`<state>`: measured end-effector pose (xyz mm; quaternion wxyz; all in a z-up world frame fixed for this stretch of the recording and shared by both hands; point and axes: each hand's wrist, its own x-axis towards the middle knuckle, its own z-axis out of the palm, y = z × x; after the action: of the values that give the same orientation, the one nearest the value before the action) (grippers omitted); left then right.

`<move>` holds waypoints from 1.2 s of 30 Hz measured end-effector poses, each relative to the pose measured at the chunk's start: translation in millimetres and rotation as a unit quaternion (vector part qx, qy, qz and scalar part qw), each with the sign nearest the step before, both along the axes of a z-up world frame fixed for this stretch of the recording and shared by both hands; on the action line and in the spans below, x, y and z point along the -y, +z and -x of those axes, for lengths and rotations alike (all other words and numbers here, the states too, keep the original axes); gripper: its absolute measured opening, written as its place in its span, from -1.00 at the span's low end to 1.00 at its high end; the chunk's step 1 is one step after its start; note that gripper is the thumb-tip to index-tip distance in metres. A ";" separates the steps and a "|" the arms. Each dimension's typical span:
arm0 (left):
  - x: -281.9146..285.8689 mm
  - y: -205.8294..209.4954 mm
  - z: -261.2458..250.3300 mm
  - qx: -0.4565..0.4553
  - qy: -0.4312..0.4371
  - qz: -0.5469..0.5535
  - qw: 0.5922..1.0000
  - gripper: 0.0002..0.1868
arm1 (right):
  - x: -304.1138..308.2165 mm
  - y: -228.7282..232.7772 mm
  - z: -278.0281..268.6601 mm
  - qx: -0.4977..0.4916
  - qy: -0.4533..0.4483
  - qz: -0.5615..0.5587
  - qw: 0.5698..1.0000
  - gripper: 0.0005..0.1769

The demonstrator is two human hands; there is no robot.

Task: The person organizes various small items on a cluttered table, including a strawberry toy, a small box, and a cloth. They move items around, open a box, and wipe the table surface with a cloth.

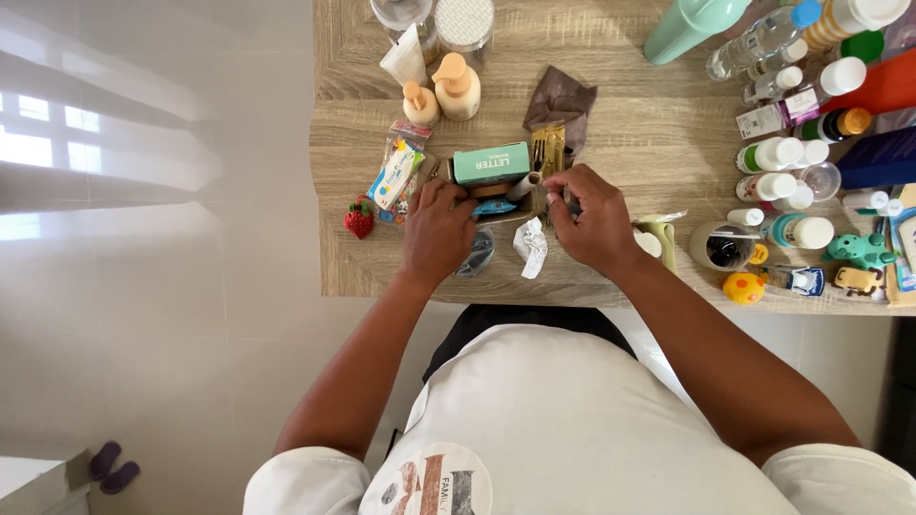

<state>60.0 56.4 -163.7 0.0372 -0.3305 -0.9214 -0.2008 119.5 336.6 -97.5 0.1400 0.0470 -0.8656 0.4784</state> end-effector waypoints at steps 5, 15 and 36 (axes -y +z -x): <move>-0.3 1.8 0.9 0.016 -0.002 0.005 1.000 -0.79 | 1.2 -26.3 -7.2 0.069 -0.039 0.014 0.997 -0.92; 7.0 -0.7 -12.4 0.057 -0.004 -0.104 0.993 -0.75 | -3.3 4.8 9.5 0.344 -0.187 0.387 0.835 -0.80; 12.9 12.2 -4.6 0.260 0.075 -0.262 0.926 -0.39 | 31.4 55.6 45.5 0.014 -0.084 0.109 0.990 -0.78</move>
<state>64.7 43.5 -151.4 -0.1036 -0.1750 -0.8354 -0.5106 74.0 305.2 -41.9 0.1721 -0.0476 -0.8111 0.5571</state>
